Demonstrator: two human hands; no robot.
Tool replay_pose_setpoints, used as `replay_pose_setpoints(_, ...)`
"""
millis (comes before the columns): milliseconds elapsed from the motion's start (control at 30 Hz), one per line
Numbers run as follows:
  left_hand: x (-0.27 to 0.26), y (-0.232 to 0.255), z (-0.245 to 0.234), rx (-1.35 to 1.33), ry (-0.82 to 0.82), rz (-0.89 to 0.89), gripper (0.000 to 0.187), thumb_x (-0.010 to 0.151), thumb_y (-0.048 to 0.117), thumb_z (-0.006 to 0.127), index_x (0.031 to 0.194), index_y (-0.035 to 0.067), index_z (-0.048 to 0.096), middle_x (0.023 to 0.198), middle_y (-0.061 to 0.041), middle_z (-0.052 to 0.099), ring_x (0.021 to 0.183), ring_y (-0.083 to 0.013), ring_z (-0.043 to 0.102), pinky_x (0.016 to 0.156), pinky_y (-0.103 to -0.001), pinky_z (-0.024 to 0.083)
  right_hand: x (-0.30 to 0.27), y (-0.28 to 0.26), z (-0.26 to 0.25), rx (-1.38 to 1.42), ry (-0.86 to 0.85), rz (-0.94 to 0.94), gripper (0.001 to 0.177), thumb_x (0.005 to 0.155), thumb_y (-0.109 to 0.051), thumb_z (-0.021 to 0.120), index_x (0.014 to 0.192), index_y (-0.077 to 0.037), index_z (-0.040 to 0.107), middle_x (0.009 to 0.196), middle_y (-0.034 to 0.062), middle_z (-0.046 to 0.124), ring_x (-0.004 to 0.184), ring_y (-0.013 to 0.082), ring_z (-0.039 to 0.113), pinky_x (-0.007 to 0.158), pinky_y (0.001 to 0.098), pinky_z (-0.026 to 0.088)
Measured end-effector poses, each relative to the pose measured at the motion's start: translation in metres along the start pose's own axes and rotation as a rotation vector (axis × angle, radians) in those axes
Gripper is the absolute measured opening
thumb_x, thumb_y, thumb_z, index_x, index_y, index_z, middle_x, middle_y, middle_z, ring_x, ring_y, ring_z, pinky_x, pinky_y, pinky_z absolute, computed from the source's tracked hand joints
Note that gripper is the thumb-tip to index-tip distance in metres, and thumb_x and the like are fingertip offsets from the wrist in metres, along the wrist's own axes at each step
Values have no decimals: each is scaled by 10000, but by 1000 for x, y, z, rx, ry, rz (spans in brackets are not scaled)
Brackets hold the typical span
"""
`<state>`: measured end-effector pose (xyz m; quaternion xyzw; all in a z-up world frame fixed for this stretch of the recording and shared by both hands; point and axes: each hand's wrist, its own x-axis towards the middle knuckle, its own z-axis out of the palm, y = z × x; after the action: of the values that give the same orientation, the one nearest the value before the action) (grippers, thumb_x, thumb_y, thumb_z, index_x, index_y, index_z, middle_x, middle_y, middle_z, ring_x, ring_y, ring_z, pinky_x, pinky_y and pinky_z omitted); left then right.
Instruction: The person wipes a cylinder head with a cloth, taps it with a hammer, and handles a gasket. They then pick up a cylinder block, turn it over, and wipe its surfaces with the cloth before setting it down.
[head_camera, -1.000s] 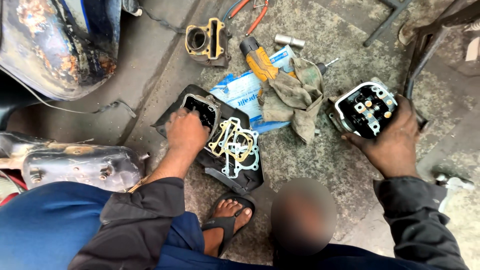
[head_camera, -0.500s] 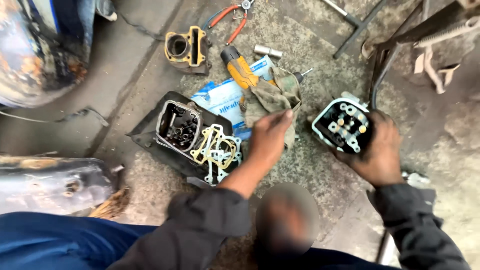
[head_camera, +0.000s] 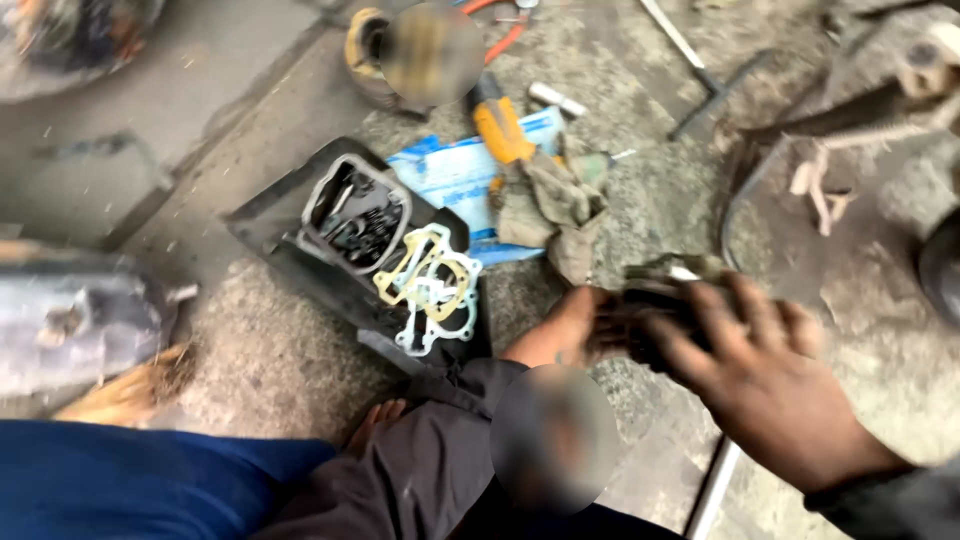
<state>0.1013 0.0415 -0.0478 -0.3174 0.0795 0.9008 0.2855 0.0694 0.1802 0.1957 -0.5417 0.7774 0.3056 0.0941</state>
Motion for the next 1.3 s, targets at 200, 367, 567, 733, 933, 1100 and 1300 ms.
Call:
replay_pose_setpoints(200,-22,7,6,211,95,-177,448,1032,351,447,1120,-25,674,990,-173,725,884,-331,708,848,-489,604,-20,4,-10,554,322,425,977,497,-357,884,1373,-190,487,1435,130,510,1381,401,467,1068,578,366)
replay_pose_setpoints(367,-43,14,43,184,130,-243,299,1055,291,554,1006,4,618,905,-167,687,868,-295,707,877,-492,629,-54,-4,31,1088,803,512,1131,576,-254,970,1505,-120,340,1523,158,419,1326,269,483,1126,411,466)
replay_pose_setpoints(567,-83,38,100,318,-35,-143,267,1017,327,566,978,69,624,786,-123,650,775,-257,701,713,-407,588,-58,-26,21,1401,995,727,1199,530,-217,961,1518,-105,290,1519,130,448,1389,245,549,1179,404,536)
replay_pose_setpoints(733,-99,52,119,386,101,-83,325,1002,323,568,1006,26,700,854,-94,721,786,-203,694,755,-345,579,-60,-34,25,1510,995,851,1222,548,-189,950,1564,-93,276,1481,97,435,1353,212,548,1154,386,545)
replay_pose_setpoints(933,-64,60,64,623,264,231,283,941,279,661,1000,6,707,816,-44,700,725,-167,640,670,-336,535,-61,-52,50,1546,927,1008,1166,598,-122,927,1565,-87,276,1470,109,449,1350,210,538,1162,386,523)
replay_pose_setpoints(1100,-22,114,63,912,455,439,212,895,260,767,932,51,763,734,-7,634,639,-128,543,590,-313,443,-49,-71,88,1482,799,1103,1142,571,-98,919,1521,-81,285,1446,149,443,1323,244,550,1111,391,546)
replay_pose_setpoints(1300,73,222,85,1599,594,842,190,806,319,809,931,176,802,859,-43,789,824,-238,756,773,-373,579,-14,-71,108,1299,818,866,1141,506,-203,966,1433,-79,314,1324,159,473,1198,300,588,985,400,570)
